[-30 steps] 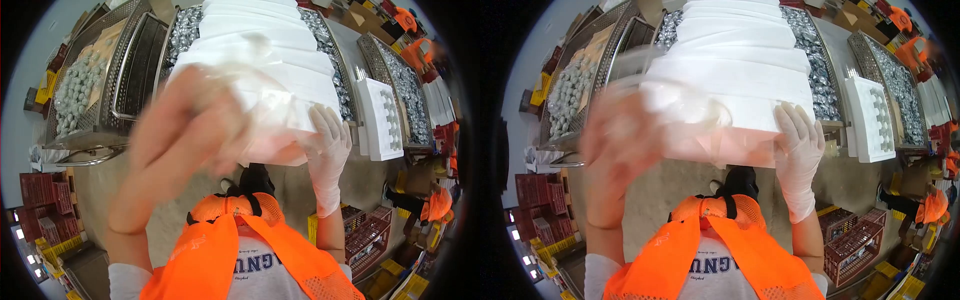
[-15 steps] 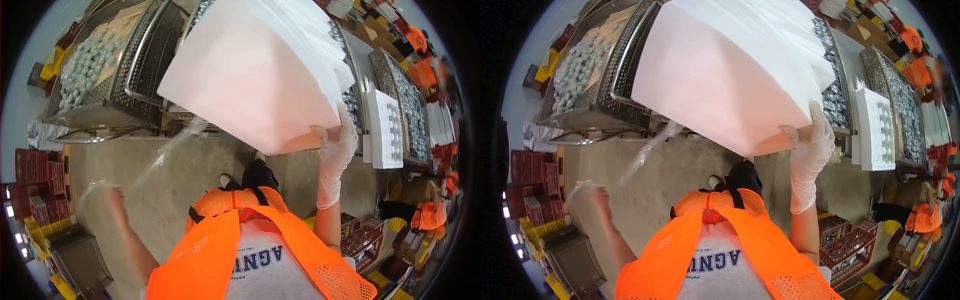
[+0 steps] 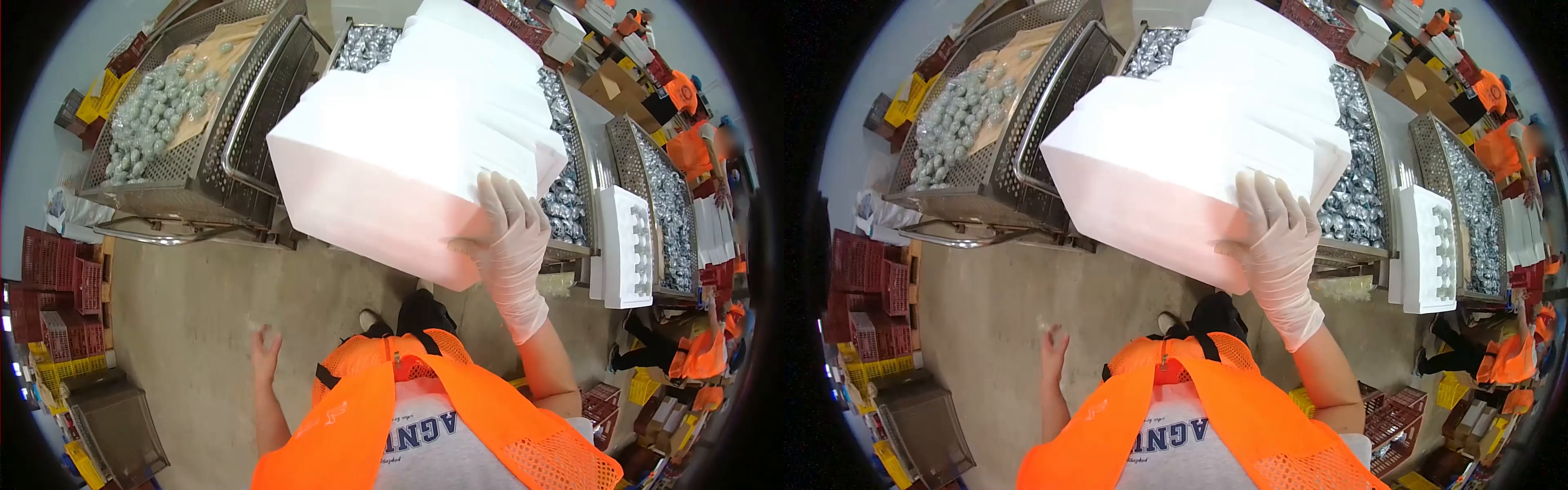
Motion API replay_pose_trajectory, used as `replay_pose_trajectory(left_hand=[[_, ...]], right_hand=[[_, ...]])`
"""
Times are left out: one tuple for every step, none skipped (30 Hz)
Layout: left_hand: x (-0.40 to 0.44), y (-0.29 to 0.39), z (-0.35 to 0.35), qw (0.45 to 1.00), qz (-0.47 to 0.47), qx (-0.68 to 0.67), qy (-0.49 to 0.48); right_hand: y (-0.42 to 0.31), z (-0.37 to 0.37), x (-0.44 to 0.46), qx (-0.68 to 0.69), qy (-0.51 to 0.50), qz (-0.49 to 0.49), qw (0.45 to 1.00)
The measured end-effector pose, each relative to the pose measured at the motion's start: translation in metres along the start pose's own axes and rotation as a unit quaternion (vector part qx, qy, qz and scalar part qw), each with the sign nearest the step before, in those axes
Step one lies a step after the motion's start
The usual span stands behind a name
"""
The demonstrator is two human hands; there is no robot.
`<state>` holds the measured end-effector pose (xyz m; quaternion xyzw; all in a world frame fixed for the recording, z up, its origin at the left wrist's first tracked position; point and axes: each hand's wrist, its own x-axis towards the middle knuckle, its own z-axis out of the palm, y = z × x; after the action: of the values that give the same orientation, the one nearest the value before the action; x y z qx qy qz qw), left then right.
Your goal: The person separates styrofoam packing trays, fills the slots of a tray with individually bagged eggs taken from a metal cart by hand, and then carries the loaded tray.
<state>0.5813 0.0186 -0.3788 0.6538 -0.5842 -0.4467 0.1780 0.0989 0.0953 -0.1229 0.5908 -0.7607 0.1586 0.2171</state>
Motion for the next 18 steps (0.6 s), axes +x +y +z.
replay_pose_trajectory(left_hand=[[0.011,0.044,0.012,0.991,0.023,-0.130,-0.033],[0.022,0.085,0.023,0.963,0.046,-0.259,-0.065],[0.034,0.120,0.033,0.950,0.073,-0.289,-0.088],[0.048,0.151,0.046,0.936,0.100,-0.320,-0.110],[0.065,0.177,0.063,0.926,0.118,-0.335,-0.131],[0.078,0.200,0.077,0.915,0.136,-0.348,-0.152],[0.087,0.220,0.088,0.923,0.114,-0.350,-0.113],[0.093,0.239,0.097,0.928,0.093,-0.352,-0.074],[0.100,0.256,0.102,0.932,0.071,-0.354,-0.035],[0.110,0.270,0.098,0.932,0.112,-0.344,0.009],[0.119,0.283,0.089,0.930,0.152,-0.330,0.053],[0.130,0.293,0.078,0.925,0.191,-0.313,0.097],[0.147,0.305,0.065,0.940,0.213,-0.239,0.122],[0.162,0.312,0.053,0.948,0.229,-0.165,0.148],[0.177,0.314,0.043,0.946,0.220,-0.196,0.135],[0.194,0.312,0.035,0.942,0.214,-0.228,0.125],[0.207,0.308,0.027,0.936,0.210,-0.257,0.114],[0.217,0.300,0.021,0.944,0.201,-0.228,0.126]], right_hand=[[0.003,-0.001,0.004,0.003,0.019,-0.013,1.000],[0.008,-0.002,0.008,0.006,0.038,-0.029,0.999],[0.013,-0.004,0.013,0.009,0.056,-0.045,0.997],[0.017,-0.006,0.017,0.003,0.059,-0.044,0.997],[0.020,-0.008,0.020,-0.002,0.062,-0.045,0.997],[0.022,-0.010,0.022,-0.006,0.065,-0.045,0.997],[0.020,-0.008,0.022,-0.012,0.070,-0.051,0.996],[0.017,-0.002,0.022,-0.018,0.076,-0.057,0.995],[0.013,0.001,0.024,-0.024,0.082,-0.064,0.994],[0.004,0.003,0.029,-0.045,0.105,-0.061,0.992],[-0.011,0.007,0.036,-0.064,0.129,-0.055,0.988],[-0.029,0.011,0.041,-0.082,0.150,-0.048,0.984],[-0.051,0.011,0.046,-0.085,0.114,-0.046,0.989],[-0.075,0.008,0.051,-0.087,0.075,-0.049,0.992],[-0.094,0.007,0.055,-0.088,0.039,-0.055,0.994],[-0.109,0.009,0.056,0.018,0.016,-0.084,0.996],[-0.123,0.011,0.056,0.124,-0.006,-0.110,0.986],[-0.132,0.014,0.058,0.228,-0.030,-0.134,0.964]])
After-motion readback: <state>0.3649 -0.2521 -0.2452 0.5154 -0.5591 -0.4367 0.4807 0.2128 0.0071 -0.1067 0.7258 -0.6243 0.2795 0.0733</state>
